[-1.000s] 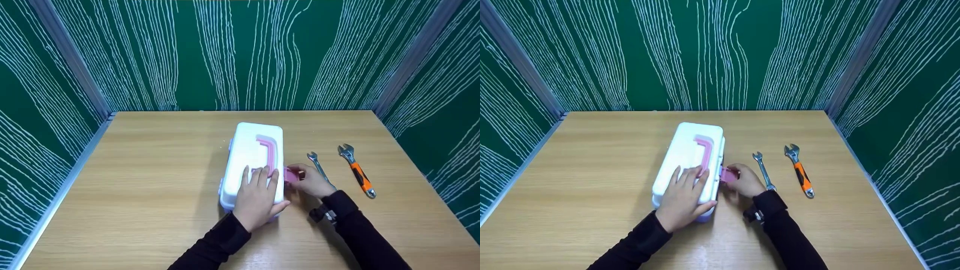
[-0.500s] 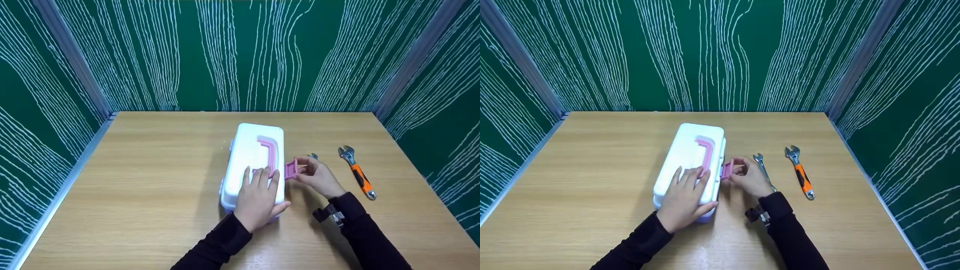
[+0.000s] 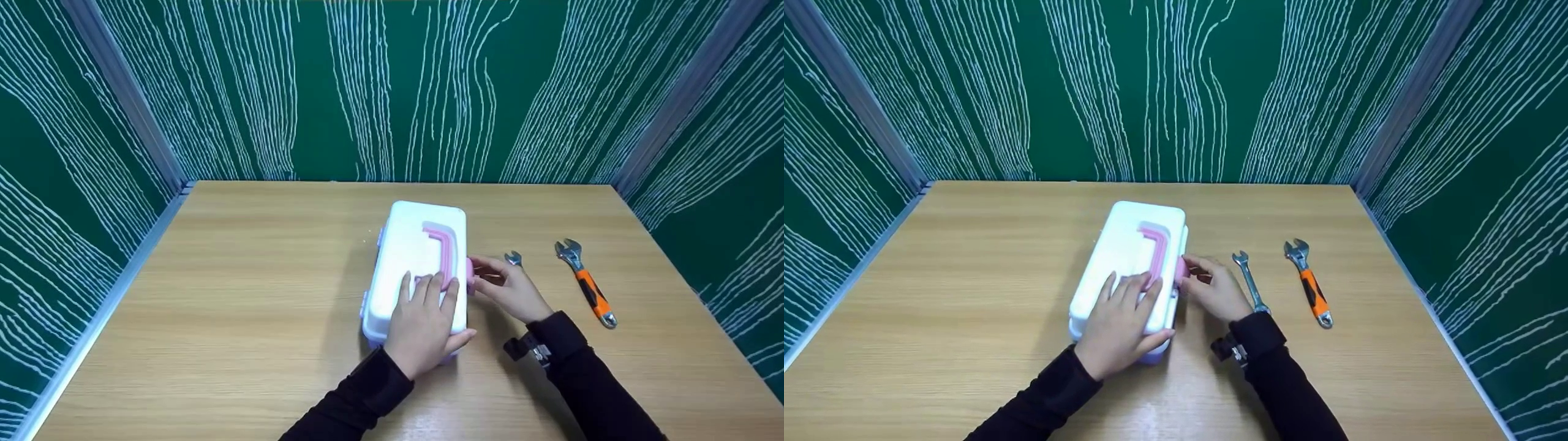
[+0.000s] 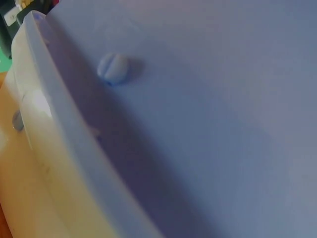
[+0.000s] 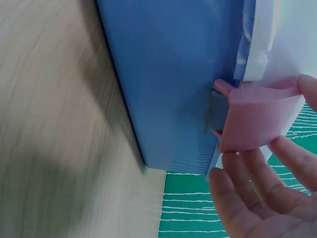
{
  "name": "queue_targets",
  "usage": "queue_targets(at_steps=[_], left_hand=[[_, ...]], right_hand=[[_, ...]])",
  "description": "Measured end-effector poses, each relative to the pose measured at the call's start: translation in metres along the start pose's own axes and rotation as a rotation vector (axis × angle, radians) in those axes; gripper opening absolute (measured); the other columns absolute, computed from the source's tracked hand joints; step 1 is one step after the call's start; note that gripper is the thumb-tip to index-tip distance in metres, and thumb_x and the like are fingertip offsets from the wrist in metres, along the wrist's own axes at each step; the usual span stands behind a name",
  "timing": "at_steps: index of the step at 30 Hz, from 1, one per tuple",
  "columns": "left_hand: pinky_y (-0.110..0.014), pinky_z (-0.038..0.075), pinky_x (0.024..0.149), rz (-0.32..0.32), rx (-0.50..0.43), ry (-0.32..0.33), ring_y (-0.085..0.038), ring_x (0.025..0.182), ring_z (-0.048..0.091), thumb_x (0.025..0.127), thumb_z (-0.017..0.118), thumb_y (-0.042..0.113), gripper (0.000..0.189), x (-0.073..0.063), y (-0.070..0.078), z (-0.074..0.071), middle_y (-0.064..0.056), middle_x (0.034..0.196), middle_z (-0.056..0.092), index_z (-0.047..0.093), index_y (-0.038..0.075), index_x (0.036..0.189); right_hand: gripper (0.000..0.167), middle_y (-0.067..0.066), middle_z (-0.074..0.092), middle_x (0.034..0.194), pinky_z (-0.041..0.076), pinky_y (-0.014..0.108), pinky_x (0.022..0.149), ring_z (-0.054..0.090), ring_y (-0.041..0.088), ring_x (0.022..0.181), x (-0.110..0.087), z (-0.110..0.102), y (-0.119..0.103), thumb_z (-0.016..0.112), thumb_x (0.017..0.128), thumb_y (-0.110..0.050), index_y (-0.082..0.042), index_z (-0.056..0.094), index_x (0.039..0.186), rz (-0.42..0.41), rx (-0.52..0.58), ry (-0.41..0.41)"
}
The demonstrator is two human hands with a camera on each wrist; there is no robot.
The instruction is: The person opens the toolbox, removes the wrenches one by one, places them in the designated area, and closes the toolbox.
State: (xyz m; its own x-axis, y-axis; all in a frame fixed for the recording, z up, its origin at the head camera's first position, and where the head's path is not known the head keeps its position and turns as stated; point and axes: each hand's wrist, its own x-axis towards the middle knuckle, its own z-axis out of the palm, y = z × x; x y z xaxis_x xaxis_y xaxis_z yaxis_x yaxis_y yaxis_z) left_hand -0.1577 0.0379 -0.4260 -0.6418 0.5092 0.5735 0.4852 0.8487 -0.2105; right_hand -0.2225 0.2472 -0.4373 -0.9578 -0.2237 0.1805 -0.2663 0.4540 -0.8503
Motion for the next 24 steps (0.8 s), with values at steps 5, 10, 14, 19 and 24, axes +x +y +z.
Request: queue_targets(at_steps=[5,10,14,19,24], left_hand=[[-0.052,0.043,0.106,-0.004,0.004,-0.006,-0.024,0.118,0.058,0.082,0.052,0.074,0.082,0.000,0.000,0.000,-0.009,0.128,0.062,0.057,0.013,0.135],[-0.051,0.042,0.107,-0.007,0.007,-0.013,-0.024,0.119,0.058,0.083,0.050,0.075,0.081,0.001,0.000,-0.001,-0.009,0.129,0.062,0.056,0.013,0.136],[-0.051,0.042,0.107,-0.010,0.009,-0.020,-0.024,0.119,0.057,0.084,0.049,0.075,0.082,0.001,0.000,-0.001,-0.009,0.130,0.061,0.056,0.013,0.137],[-0.052,0.041,0.108,-0.012,0.000,-0.036,-0.024,0.120,0.057,0.084,0.050,0.074,0.082,0.001,0.001,-0.001,-0.009,0.131,0.061,0.055,0.013,0.138],[-0.052,0.041,0.108,-0.012,-0.006,-0.054,-0.024,0.121,0.057,0.084,0.049,0.074,0.082,0.000,0.001,-0.001,-0.010,0.132,0.061,0.054,0.013,0.139]], right_hand=[[0.045,0.023,0.063,0.120,0.051,0.034,0.096,0.062,0.033,0.111,0.001,0.001,0.002,0.067,0.091,-0.009,0.007,0.056,0.132,-0.004,-0.015,-0.024],[0.045,0.024,0.064,0.120,0.050,0.038,0.095,0.062,0.035,0.110,0.001,0.002,-0.001,0.066,0.090,-0.008,0.008,0.055,0.131,0.006,-0.024,-0.044],[0.045,0.025,0.061,0.124,0.049,0.036,0.095,0.061,0.037,0.113,0.001,0.004,-0.001,0.065,0.092,-0.008,0.008,0.053,0.132,0.052,0.015,-0.054],[0.042,0.026,0.057,0.127,0.049,0.025,0.093,0.057,0.038,0.116,0.000,0.009,0.001,0.062,0.091,-0.003,0.008,0.050,0.130,0.100,0.074,-0.039],[0.040,0.026,0.054,0.130,0.050,0.019,0.090,0.056,0.037,0.118,-0.001,0.013,0.003,0.059,0.092,-0.001,0.007,0.049,0.130,0.133,0.111,-0.029]])
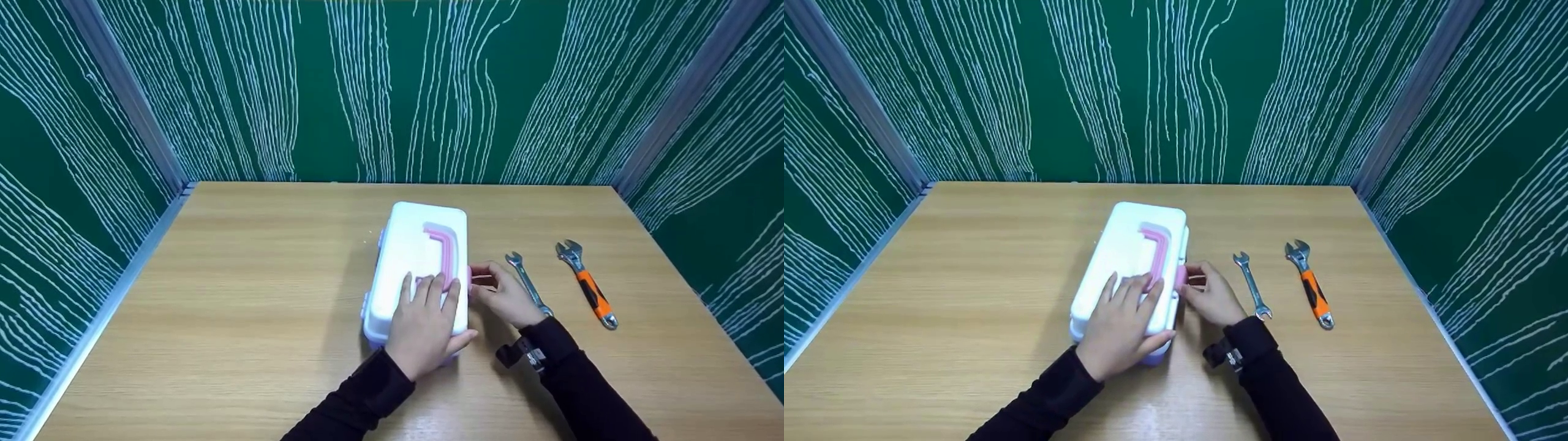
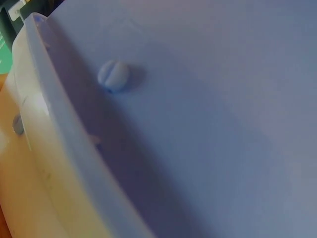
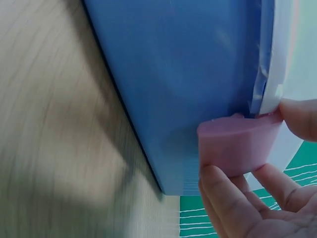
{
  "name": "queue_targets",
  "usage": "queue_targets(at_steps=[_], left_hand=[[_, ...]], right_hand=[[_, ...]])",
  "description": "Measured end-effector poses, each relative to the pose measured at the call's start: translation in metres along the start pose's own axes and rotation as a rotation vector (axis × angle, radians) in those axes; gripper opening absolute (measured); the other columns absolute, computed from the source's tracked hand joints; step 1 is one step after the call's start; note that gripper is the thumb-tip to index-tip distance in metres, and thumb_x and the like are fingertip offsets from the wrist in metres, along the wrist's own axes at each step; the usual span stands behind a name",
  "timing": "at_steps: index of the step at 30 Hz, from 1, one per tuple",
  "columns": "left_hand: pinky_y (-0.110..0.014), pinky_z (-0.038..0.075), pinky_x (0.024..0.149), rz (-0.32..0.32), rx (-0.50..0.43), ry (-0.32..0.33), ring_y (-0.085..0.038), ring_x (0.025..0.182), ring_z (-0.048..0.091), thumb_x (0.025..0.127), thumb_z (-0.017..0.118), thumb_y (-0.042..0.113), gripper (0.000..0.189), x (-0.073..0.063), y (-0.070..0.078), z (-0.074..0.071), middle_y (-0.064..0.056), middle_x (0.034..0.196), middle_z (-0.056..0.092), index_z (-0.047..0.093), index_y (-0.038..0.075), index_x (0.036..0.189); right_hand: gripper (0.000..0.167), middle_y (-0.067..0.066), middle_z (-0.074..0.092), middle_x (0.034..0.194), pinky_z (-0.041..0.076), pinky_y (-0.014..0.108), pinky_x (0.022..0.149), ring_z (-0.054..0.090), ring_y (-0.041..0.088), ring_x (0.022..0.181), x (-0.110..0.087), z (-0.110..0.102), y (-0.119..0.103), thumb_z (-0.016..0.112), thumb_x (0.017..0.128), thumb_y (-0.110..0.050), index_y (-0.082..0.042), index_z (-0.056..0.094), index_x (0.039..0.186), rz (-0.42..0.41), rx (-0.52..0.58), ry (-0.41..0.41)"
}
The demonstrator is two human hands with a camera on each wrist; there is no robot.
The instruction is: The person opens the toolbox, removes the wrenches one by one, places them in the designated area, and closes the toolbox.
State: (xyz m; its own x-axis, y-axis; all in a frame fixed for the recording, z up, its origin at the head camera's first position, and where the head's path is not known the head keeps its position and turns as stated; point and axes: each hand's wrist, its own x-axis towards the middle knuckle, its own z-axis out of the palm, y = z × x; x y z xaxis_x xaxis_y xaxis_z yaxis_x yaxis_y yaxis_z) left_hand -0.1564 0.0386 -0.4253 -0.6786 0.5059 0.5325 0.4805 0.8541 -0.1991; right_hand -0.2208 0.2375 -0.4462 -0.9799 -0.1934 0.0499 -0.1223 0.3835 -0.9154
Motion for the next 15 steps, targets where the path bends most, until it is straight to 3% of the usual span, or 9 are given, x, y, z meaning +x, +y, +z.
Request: queue_targets(at_steps=[7,15], left_hand=[[-0.052,0.041,0.108,0.006,0.022,0.041,-0.024,0.119,0.058,0.085,0.048,0.074,0.081,-0.0002,0.0002,0.0014,-0.009,0.129,0.062,0.055,0.013,0.137],[-0.052,0.040,0.109,0.001,0.009,0.007,-0.024,0.121,0.057,0.086,0.045,0.074,0.081,-0.0004,0.0001,0.0006,-0.009,0.132,0.060,0.054,0.013,0.139]], right_hand=[[0.046,0.026,0.056,0.133,0.051,0.017,0.089,0.056,0.037,0.121,-0.0042,0.0020,0.0018,0.062,0.094,-0.009,0.006,0.049,0.136,0.029,0.026,0.025],[0.047,0.029,0.053,0.134,0.052,0.017,0.089,0.055,0.031,0.120,-0.0047,0.0081,0.0043,0.062,0.093,-0.003,0.010,0.047,0.135,0.062,0.174,0.051]])
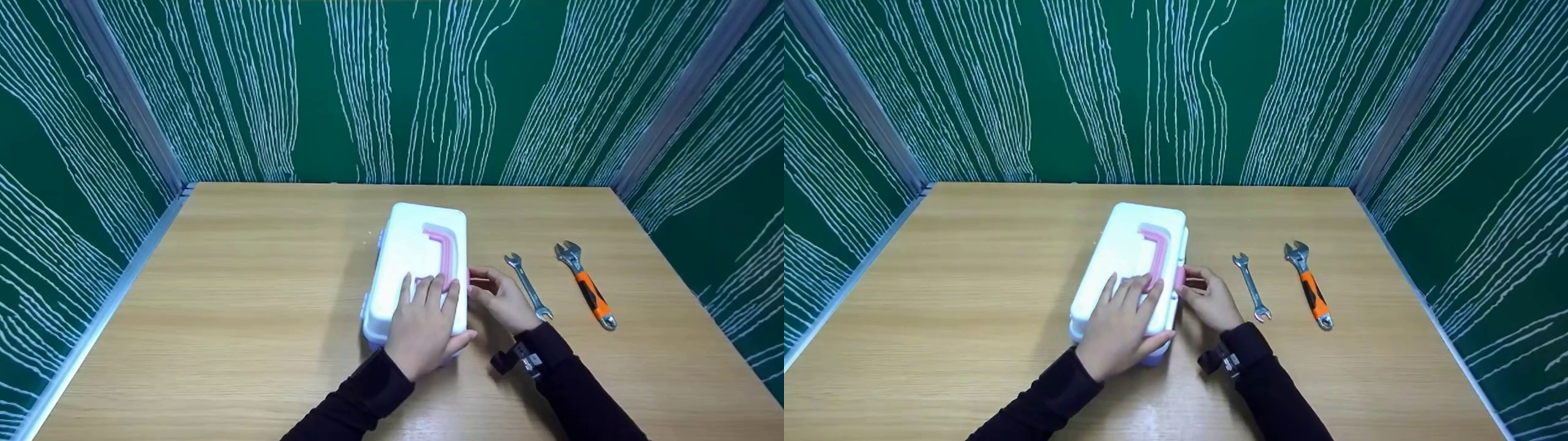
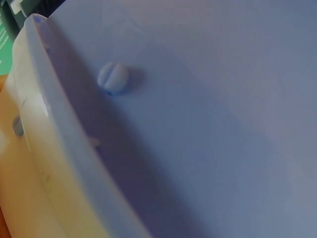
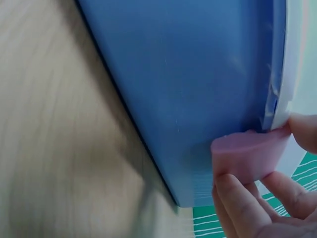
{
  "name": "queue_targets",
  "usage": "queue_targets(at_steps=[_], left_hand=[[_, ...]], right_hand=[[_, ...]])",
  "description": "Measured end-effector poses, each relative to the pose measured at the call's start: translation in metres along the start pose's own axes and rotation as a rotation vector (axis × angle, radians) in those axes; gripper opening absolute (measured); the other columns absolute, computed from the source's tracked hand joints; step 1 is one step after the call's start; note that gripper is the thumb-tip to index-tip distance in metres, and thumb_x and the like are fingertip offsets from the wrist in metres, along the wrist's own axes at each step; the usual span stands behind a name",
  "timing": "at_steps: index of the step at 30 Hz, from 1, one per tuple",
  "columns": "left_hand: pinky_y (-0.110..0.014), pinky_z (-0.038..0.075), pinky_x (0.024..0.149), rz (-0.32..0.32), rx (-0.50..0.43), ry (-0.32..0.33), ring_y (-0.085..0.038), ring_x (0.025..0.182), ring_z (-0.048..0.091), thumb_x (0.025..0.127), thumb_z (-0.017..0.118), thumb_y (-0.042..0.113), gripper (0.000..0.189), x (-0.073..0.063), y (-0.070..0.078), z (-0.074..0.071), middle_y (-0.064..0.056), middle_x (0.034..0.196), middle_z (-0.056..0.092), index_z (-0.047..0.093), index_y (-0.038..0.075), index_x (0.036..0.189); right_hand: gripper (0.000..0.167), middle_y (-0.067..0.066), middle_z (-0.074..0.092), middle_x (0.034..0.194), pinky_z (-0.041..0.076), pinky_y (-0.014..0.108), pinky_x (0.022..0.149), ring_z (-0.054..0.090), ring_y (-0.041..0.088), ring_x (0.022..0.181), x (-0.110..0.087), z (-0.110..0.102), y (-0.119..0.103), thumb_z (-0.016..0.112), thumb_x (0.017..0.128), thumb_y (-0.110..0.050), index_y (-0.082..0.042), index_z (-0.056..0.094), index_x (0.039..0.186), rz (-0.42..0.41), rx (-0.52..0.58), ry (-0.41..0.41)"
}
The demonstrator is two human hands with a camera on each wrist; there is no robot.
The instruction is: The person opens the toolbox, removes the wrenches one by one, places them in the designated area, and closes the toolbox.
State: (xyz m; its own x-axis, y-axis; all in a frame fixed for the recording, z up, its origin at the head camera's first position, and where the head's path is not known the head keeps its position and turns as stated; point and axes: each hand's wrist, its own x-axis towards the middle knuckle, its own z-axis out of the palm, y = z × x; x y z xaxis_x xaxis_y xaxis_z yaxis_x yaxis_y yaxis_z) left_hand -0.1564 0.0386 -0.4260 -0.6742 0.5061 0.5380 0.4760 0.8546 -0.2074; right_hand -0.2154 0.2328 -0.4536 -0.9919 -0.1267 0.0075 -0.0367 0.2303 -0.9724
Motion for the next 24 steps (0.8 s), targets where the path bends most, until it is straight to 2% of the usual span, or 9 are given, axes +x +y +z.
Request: queue_targets(at_steps=[15,19,24], left_hand=[[-0.052,0.039,0.110,0.012,-0.026,-0.006,-0.024,0.124,0.056,0.089,0.037,0.075,0.082,0.000,0.001,-0.001,-0.010,0.133,0.060,0.053,0.012,0.140],[-0.051,0.035,0.113,0.009,-0.094,-0.039,-0.025,0.129,0.053,0.090,0.040,0.073,0.081,0.001,-0.001,-0.003,-0.011,0.137,0.058,0.052,0.012,0.141],[-0.044,0.032,0.117,0.013,-0.236,-0.101,-0.028,0.136,0.047,0.093,0.042,0.069,0.079,0.003,-0.008,-0.009,-0.015,0.143,0.053,0.048,0.008,0.143]], right_hand=[[0.047,0.023,0.051,0.137,0.048,0.019,0.095,0.053,0.022,0.120,0.000,-0.001,0.006,0.061,0.093,-0.005,0.007,0.046,0.136,0.021,0.046,0.014],[0.047,0.024,0.051,0.136,0.049,0.020,0.094,0.055,0.017,0.116,0.001,-0.002,0.006,0.062,0.093,-0.006,0.007,0.045,0.135,0.010,0.067,-0.003],[0.049,0.024,0.051,0.134,0.052,0.023,0.094,0.058,0.010,0.110,0.002,-0.004,0.006,0.061,0.093,-0.006,0.009,0.043,0.137,0.018,0.101,-0.033]])
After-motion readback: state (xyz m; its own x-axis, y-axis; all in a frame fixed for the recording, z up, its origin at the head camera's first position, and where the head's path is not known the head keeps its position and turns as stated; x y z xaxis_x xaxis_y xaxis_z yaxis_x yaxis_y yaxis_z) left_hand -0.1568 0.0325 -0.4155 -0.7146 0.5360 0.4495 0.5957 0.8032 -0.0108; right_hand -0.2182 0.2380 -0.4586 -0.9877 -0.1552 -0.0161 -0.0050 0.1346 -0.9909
